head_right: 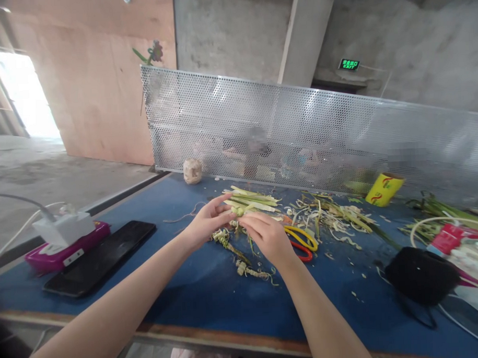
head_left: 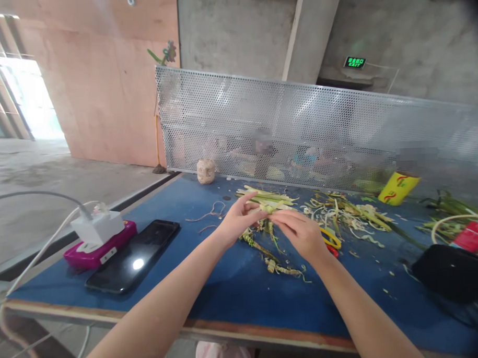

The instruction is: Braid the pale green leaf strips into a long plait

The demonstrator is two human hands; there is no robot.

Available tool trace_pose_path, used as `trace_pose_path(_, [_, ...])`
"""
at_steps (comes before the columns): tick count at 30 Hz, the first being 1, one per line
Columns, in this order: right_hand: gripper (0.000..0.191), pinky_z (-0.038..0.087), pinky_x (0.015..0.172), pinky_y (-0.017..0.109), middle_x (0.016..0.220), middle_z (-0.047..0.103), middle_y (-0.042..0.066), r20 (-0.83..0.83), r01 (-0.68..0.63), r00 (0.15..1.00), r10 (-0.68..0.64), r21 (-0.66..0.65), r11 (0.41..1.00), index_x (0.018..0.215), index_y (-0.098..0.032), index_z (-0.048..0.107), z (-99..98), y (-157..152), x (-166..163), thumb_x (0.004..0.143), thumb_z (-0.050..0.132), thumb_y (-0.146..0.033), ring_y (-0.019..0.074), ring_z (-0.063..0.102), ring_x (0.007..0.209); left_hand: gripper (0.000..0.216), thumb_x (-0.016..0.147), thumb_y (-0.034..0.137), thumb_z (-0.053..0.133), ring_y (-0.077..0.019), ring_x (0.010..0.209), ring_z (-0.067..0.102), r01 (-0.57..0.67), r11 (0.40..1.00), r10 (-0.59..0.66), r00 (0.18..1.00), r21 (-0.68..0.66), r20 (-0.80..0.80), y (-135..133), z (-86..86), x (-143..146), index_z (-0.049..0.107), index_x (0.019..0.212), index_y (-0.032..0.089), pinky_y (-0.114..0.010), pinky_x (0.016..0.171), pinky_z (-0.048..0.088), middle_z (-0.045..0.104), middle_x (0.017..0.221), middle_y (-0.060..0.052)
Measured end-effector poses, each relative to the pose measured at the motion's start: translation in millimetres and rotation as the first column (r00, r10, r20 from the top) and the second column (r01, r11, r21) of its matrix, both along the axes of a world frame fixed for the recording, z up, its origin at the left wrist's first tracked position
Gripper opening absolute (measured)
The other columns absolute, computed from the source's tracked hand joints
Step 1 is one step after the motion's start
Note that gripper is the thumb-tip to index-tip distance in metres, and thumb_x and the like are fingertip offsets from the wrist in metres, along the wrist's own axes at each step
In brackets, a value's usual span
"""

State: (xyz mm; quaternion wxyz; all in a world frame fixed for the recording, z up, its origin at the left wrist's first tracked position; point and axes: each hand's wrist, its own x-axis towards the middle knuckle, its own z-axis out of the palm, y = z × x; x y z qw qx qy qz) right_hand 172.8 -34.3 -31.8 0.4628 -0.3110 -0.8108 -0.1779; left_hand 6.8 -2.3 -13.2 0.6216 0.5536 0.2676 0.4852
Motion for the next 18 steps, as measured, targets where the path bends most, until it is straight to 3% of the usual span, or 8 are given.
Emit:
trace_pose_path(6, [0.015,0.051,0.078,0.031,0.084,0.068,0.005,-0.107,-0.055,0.993,0.05,-0.047,0.997,0.087,-0.021,0.064,2.0,-0.7,-4.1,0.079,0.053,-0.014,0.0173,0.063,0.082,0.079,0.057,0.023,0.073,-0.0114,0.07,0.052,0.011,0.999,-0.01,1.0,0.037,-0.03,-1.5,-3.2,1.3,0.037,0.127,0.014,-0.024,0.059,0.04,0.054,0.087,-0.005])
trace_pose_path(13, [0.009,0.052,0.07,0.03,0.081,0.067,0.004,-0.215,-0.161,0.969,0.123,-0.166,0.973,0.078,-0.021,0.062,8.6,-3.6,-7.3,0.078,0.054,-0.016,0.0163,0.063,0.077,0.082,0.059,0.025,0.074,-0.0066,0.058,0.046,0.09,0.993,-0.089,0.996,-0.078,0.021,-4.6,-1.2,-0.5,0.034,0.13,0.014,-0.022,0.055,0.033,0.054,0.069,0.001])
trace_pose_path(18, [0.009,0.051,0.069,0.03,0.077,0.067,0.004,-0.214,-0.136,0.971,0.108,-0.123,0.983,0.077,-0.02,0.063,8.6,-5.6,-7.1,0.078,0.055,-0.015,0.016,0.063,0.074,0.081,0.063,0.025,0.071,-0.0053,0.056,0.047,0.078,0.992,-0.076,0.997,-0.095,0.022,-5.2,0.5,-0.4,0.03,0.131,0.01,-0.02,0.055,0.035,0.054,0.066,0.002])
